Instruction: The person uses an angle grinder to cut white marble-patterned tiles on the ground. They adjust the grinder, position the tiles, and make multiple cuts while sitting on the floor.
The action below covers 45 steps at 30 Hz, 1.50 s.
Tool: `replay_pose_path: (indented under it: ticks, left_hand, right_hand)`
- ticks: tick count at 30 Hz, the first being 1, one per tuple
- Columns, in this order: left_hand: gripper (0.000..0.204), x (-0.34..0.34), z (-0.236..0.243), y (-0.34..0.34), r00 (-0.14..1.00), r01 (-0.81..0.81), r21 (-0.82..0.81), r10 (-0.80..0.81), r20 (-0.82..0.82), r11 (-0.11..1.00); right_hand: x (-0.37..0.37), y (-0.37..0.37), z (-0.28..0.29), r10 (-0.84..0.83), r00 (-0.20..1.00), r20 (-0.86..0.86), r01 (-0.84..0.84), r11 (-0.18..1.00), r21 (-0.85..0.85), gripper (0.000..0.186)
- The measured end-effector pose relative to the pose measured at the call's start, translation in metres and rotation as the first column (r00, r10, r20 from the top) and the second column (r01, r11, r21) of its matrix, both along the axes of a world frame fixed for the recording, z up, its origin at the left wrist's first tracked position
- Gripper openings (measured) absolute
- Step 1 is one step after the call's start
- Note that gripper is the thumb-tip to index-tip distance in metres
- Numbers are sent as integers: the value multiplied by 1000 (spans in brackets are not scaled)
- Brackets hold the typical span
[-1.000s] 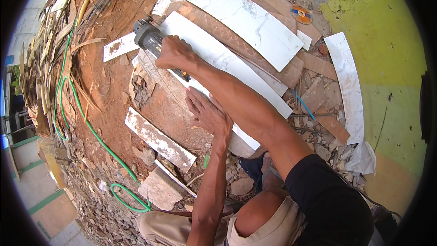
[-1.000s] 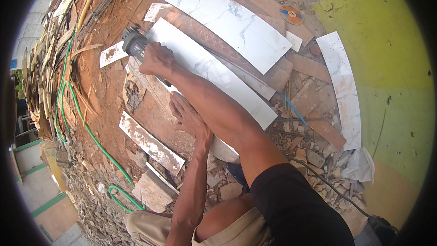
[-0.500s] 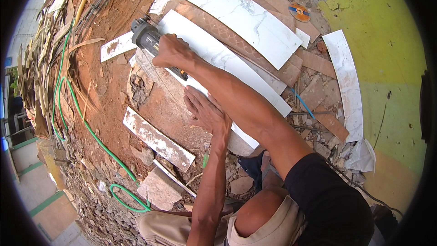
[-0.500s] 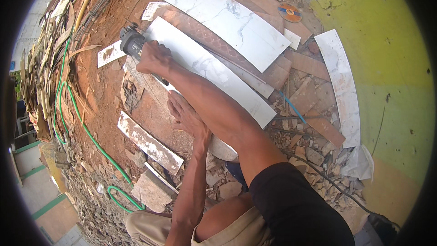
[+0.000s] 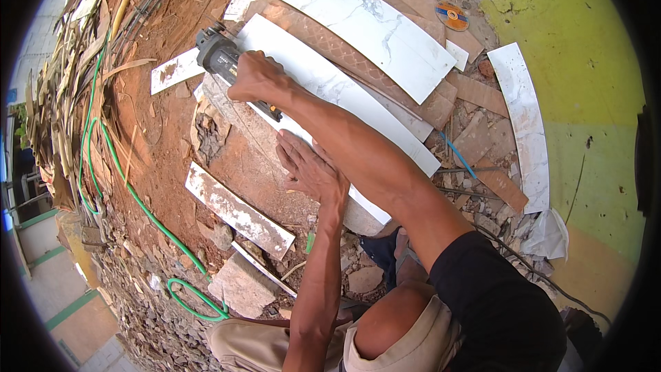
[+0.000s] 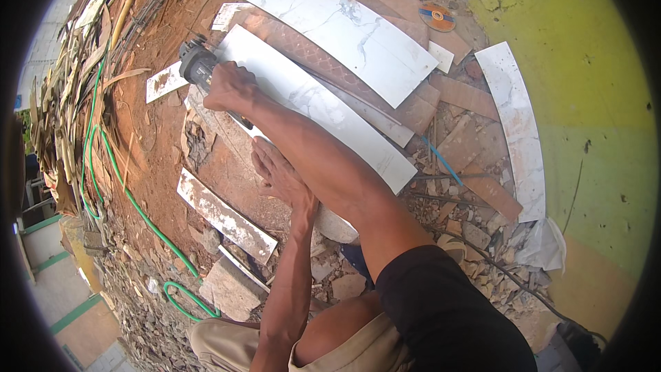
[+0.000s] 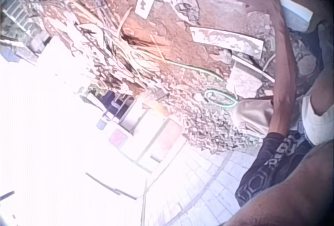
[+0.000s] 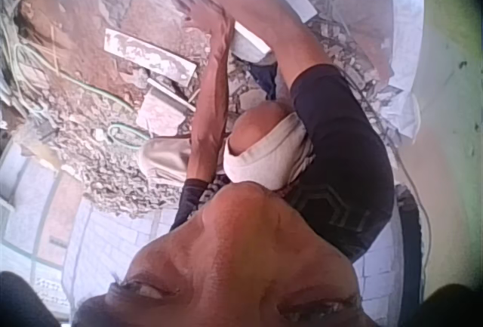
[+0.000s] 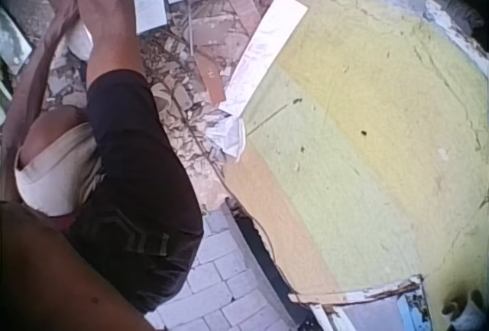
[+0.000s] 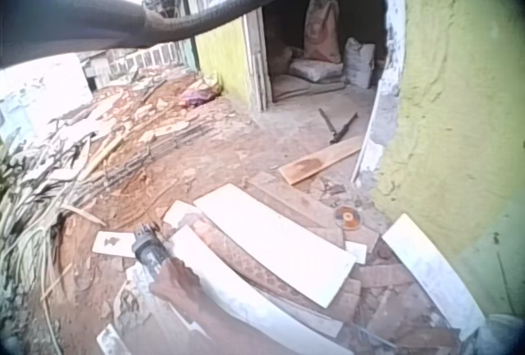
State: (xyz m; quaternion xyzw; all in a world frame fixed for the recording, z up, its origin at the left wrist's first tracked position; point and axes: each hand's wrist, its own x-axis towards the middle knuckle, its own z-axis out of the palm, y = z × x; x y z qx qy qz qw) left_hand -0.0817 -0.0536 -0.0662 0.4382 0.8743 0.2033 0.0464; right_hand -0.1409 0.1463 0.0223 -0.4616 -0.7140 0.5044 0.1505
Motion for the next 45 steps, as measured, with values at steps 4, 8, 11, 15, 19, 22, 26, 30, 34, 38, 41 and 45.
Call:
replay_pose_path:
  ticks: [4,8,11,15,19,22,26,30,34,38,41,45]
  left_hand:
    - [66,1,1,0,1000,-1,-9,1,6,1000]
    - [66,1,1,0,1000,-9,-24,9,0,1000]
    - [66,1,0,0,1000,-4,-32,3,-16,999]
    - [66,0,-4,-1,999,-6,-21,4,-54,1000]
    - [67,0,-6,-1,998,1,-8,-1,-63,1000]
    - [67,1,1,0,999,-6,-37,5,-37,999]
    - [67,1,1,0,999,0,-38,-1,-42,999]
    - [67,2,-2,0,999,23,-2,-23,-34,1000]
    - [66,-2,-3,-1,998,34,-1,-34,-55,999]
    - [66,1,6,0,999,25,-61,-26,-19,998]
    - [66,1,7,0,1000,25,-76,-25,4,997]
    - [66,-2,1,-1,999,53,-12,-53,5,999]
  right_hand:
    - [0,-1,-1,-12,1000,0,12,999,39,17]
    - [0,2,-2,18,1000,9,-18,1000,-8,20]
    - [-3,3,-6,-3,1000,18,3,1000,10,21]
    - [-4,4,-6,14,999,29,-14,1000,4,22]
    - [-1,5,-2,23,999,33,-22,999,-28,24]
    - [0,4,0,24,999,27,-23,999,-38,24]
    - [-2,4,0,8,1000,21,-7,999,-37,25]
    - [-3,8,-6,6,1000,26,-4,999,-53,30]
    - [-2,4,6,8,999,50,-3,995,-100,37]
    - [0,4,7,3,998,62,4,994,-110,42]
    - [-2,3,4,-33,997,67,38,996,-82,42]
    - [-3,5,4,-13,998,60,19,994,-108,43]
